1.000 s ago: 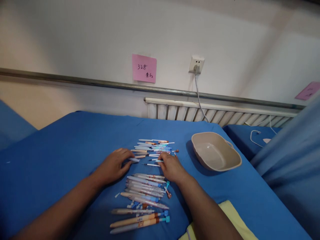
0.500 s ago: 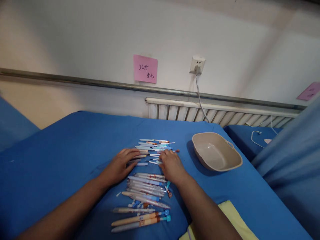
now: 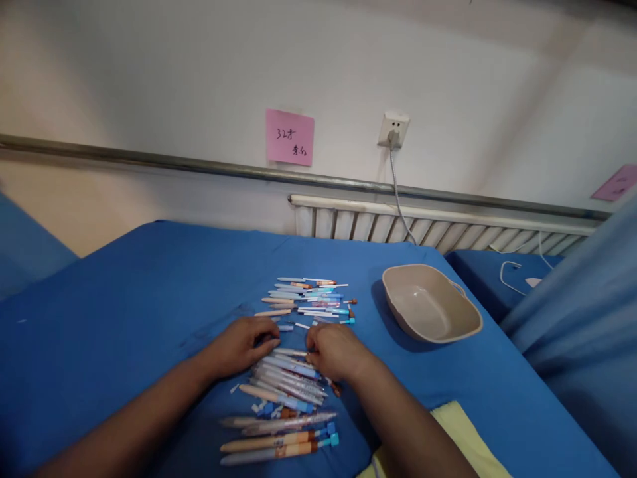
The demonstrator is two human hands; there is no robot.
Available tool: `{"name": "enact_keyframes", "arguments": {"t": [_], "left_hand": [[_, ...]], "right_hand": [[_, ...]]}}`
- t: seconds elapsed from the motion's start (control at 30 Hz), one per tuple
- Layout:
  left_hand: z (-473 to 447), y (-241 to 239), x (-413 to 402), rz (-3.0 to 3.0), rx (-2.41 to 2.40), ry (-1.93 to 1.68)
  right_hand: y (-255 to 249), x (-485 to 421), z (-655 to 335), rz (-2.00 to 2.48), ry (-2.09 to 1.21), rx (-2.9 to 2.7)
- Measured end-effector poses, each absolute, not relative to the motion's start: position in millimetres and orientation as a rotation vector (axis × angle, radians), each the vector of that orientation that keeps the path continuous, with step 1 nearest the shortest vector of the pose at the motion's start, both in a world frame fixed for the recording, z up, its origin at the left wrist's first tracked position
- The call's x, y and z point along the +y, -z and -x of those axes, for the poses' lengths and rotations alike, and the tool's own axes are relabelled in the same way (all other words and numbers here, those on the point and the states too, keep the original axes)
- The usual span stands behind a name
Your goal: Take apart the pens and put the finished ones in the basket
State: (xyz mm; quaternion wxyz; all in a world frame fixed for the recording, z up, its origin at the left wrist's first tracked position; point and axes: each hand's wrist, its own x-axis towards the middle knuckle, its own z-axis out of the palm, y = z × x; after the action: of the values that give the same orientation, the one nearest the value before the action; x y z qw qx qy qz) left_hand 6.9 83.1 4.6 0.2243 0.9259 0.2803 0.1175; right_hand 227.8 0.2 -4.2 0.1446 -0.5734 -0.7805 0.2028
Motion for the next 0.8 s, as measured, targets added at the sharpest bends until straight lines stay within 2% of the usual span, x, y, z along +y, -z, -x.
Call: {"name": "enact_keyframes", "arguments": {"t": [0.2,0.4,0.6,0.8], "left_hand": [[-6.8,-4.1,85.2,-2.511,0.707,-0.445],[-8.8,-1.2,85.3,-2.501,0.7,-0.415],[-11.9,-5.9,82.6,-2.518,0.724,-0.341],[-11.5,-11.4,78.6,-2.478,0.735,-0.568]], "right_hand": [[5.0,3.1,-230.5,1.584,-0.548,-2.209],[16.7,8.4,-227.1,1.522,-0.742,-1.951],[17.5,11.1,-223.6,1.443,-0.684,-1.889],[17.3,11.0,-223.6,1.41,-0.717,-1.816]]}}
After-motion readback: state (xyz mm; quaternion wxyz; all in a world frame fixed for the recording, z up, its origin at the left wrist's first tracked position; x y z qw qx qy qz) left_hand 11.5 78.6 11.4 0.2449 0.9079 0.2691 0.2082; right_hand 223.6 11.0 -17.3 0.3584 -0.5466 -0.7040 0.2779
